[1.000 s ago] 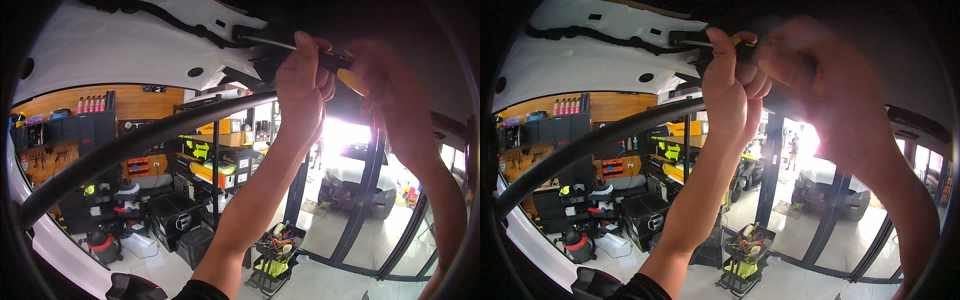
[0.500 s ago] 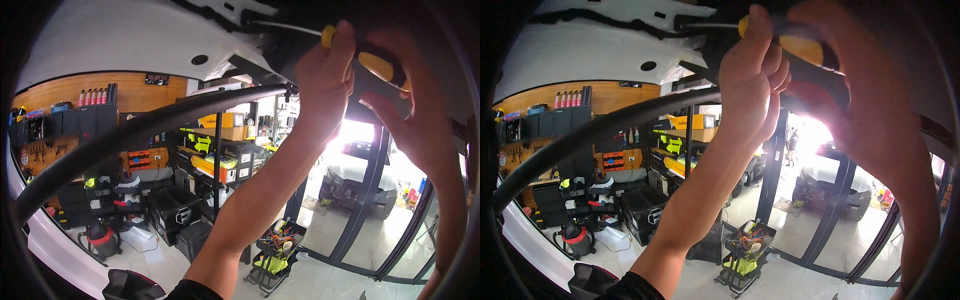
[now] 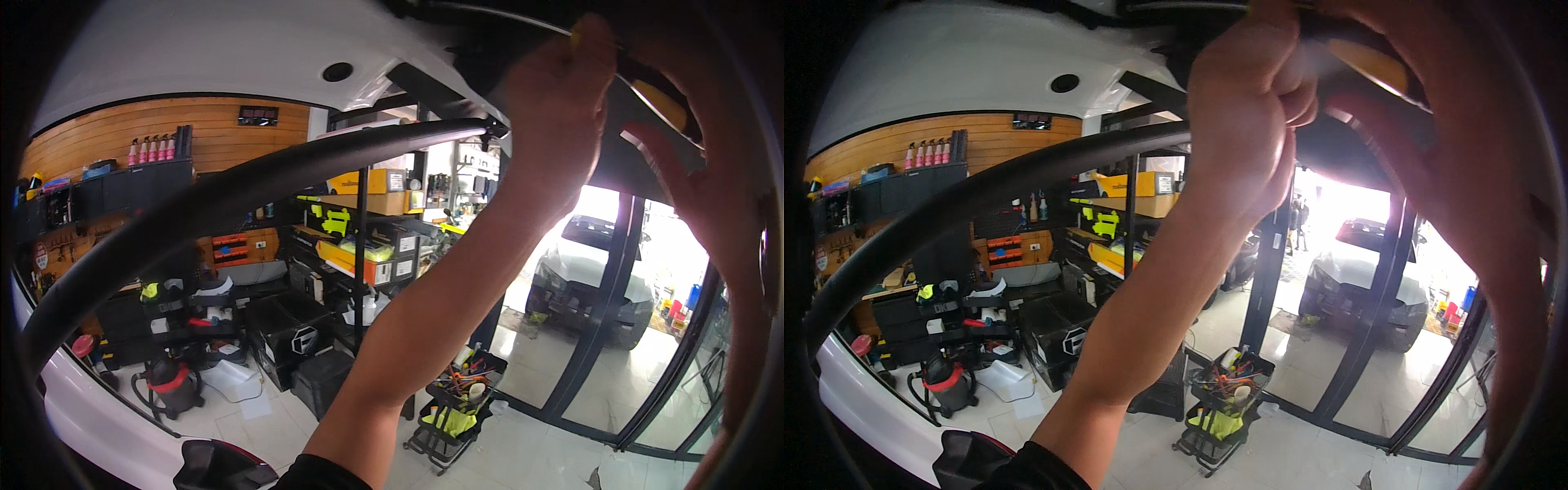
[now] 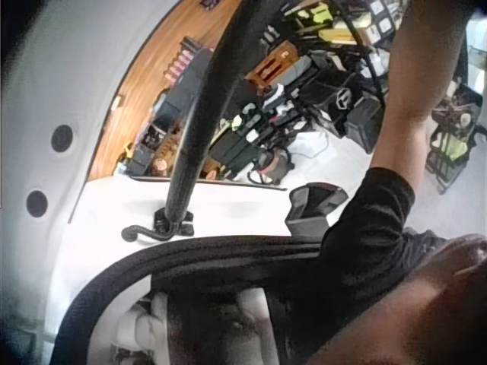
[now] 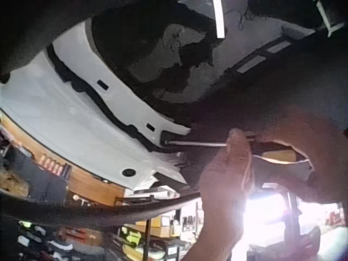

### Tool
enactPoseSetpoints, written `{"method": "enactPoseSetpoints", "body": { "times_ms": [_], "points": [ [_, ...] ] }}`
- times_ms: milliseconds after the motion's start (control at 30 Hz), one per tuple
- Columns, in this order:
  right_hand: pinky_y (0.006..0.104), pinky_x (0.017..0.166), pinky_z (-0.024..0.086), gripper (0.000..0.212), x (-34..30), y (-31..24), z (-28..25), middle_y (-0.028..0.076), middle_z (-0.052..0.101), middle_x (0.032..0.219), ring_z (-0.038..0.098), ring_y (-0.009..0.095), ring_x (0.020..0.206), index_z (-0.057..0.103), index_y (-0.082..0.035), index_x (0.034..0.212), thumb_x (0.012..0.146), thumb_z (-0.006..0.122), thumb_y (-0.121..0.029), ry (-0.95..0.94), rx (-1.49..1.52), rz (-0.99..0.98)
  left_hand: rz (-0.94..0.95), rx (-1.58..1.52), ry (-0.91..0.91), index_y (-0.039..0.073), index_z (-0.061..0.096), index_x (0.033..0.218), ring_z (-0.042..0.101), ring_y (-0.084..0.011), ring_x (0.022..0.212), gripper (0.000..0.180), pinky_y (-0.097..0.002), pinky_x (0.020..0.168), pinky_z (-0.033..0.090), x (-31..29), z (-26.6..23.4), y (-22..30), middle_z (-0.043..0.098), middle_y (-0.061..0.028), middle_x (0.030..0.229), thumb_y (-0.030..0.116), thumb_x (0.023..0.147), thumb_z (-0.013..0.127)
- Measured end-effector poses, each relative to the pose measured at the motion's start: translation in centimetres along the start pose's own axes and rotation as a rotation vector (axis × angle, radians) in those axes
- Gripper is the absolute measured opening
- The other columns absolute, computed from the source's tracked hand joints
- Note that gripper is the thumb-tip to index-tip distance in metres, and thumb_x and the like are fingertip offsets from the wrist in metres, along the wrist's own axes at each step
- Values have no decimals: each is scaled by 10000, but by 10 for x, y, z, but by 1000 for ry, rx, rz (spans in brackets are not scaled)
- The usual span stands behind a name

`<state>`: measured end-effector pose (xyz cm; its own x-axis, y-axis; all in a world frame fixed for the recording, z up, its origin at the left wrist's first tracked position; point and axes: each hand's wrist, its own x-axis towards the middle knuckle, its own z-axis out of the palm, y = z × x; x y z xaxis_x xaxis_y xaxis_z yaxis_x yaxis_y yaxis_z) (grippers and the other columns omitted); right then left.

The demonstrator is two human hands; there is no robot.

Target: The person uses a red pry tool and a yellow screwdriver to remove fasteners and clips from the interior trim of a white car's open trunk lid. The person then lifts and installs a black fabric trunk cover into place.

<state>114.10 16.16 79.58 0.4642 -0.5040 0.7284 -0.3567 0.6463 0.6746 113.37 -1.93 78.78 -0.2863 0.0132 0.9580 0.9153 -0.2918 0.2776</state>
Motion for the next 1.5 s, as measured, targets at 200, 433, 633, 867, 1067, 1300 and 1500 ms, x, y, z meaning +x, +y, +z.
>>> {"method": "enactPoseSetpoints", "body": {
  "times_ms": [200,433,633,867,1067,1300,1500],
  "points": [
    [312,848,538,411,8,3,-14,107,662,1135,639,208,1013,608,-92,1344,966,740,-184,-209,712,571,45,180,-56,105,513,658,337,-89,530,633,-301,518,266,-2,-11,10,378,47,571,607,1043,535],
    [282,753,490,375,11,8,-14,89,649,1055,578,167,886,611,-96,1329,988,706,-222,-205,692,488,210,-71,-75,123,505,637,331,-75,524,592,-287,511,262,2,-8,2,386,48,569,527,1068,547],
    [256,671,449,351,4,9,-4,73,637,986,526,132,776,614,-100,1316,1007,676,-255,-137,574,394,182,-166,-80,119,568,753,325,-30,467,457,-255,450,228,6,-17,-17,388,75,557,467,1044,625],
    [226,576,401,332,9,27,-15,55,624,906,465,92,649,617,-104,1300,1029,641,-293,-291,1060,725,307,-278,-122,113,597,752,346,-21,502,404,-253,472,241,20,-15,-38,418,64,557,379,1052,639],
    [200,495,360,325,19,9,-9,40,612,837,413,57,540,619,-107,1287,1048,611,-326,-314,933,722,515,-151,86,28,607,735,356,-47,599,425,-294,549,283,19,-8,-48,462,30,577,306,1056,627],
    [169,400,312,327,0,10,-1,21,599,756,353,16,412,622,-112,1272,1070,576,-365,-318,1351,975,386,13,-48,50,659,839,335,-51,500,468,-268,486,250,20,-26,-23,409,47,554,451,1066,575],
    [183,392,307,345,-9,1,0,38,610,827,369,22,432,600,-112,1332,1025,638,-263,-127,764,516,-107,-322,-37,65,680,901,340,-52,486,490,-259,476,242,5,-7,7,400,64,580,519,1055,576]
  ]
}}
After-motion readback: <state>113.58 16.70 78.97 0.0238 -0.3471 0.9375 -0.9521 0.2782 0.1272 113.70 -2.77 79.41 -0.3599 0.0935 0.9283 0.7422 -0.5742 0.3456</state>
